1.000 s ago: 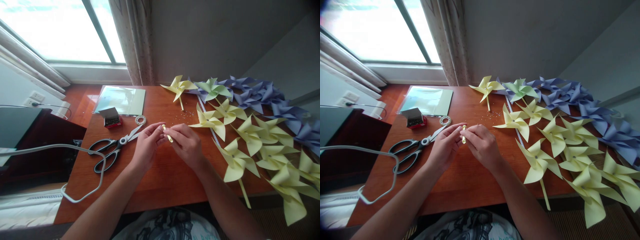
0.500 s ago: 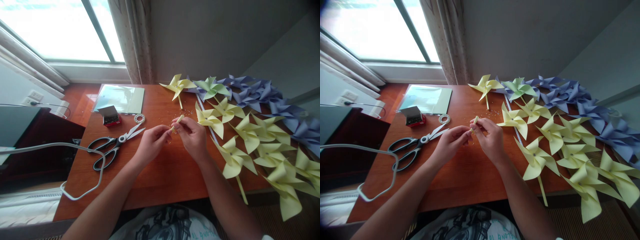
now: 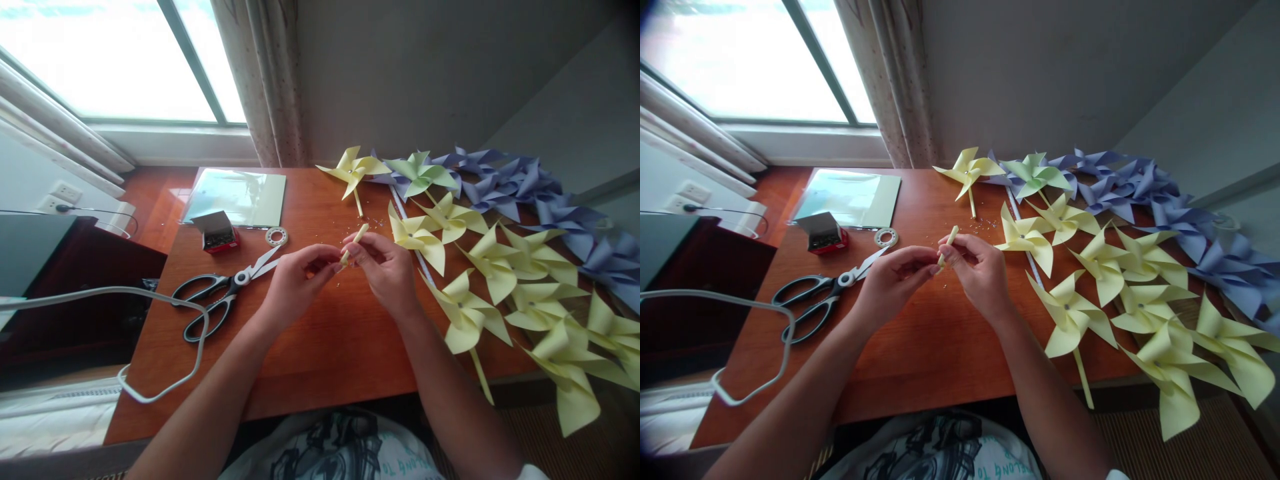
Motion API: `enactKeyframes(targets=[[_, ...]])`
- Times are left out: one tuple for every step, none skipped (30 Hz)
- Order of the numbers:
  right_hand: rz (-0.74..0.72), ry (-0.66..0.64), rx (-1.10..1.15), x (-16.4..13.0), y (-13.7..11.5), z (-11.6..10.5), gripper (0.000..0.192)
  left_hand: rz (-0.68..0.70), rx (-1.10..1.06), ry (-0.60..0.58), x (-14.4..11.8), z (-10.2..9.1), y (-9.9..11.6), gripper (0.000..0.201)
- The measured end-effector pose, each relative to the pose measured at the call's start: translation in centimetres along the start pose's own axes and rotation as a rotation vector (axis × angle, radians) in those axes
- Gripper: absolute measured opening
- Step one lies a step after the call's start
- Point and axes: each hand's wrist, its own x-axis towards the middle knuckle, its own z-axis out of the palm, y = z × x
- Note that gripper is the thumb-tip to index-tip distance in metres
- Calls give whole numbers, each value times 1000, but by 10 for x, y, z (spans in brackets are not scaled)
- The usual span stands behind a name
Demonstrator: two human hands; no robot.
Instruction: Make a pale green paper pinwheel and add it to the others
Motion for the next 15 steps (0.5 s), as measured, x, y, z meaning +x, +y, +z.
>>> enactKeyframes(targets=[[28, 1, 42, 1, -1, 0, 20, -44, -85, -12, 0, 0, 1, 18], [53, -1, 88, 1, -2, -1, 20, -84, -160, -24, -1, -1, 3, 20], [74, -7, 135, 1, -3, -1, 20, -121, -226, -35, -1, -1, 4, 21], [93, -14, 184, 2, -3, -1, 20, -157, -287, -46, -1, 0, 4, 21], [109, -22, 237, 2, -3, -1, 19, -194, -351, -58, -2, 0, 5, 21], [124, -30, 291, 2, -3, -1, 18, -234, -424, -73, -2, 1, 4, 21], [139, -34, 340, 2, -3, 0, 18, -277, -504, -88, -3, 3, 4, 20], [153, -34, 383, 2, -3, 1, 18, -320, -581, -102, -3, 4, 3, 20], [166, -32, 416, 2, -3, 2, 19, -359, -648, -111, -4, 6, 2, 20], [180, -27, 438, 3, -3, 3, 21, -388, -702, -117, -5, 7, 2, 20], [195, -21, 451, 3, -2, 4, 23, -408, -742, -121, -6, 8, 1, 20], [211, -14, 459, 3, -1, 5, 25, -418, -772, -124, -6, 9, 1, 20], [225, -4, 466, 3, 0, 6, 27, -424, -795, -125, -7, 10, 2, 20], [238, 6, 472, 3, 1, 6, 28, -427, -816, -123, -7, 11, 2, 20], [245, 16, 475, 3, 3, 7, 28, -429, -837, -119, -7, 11, 3, 20]])
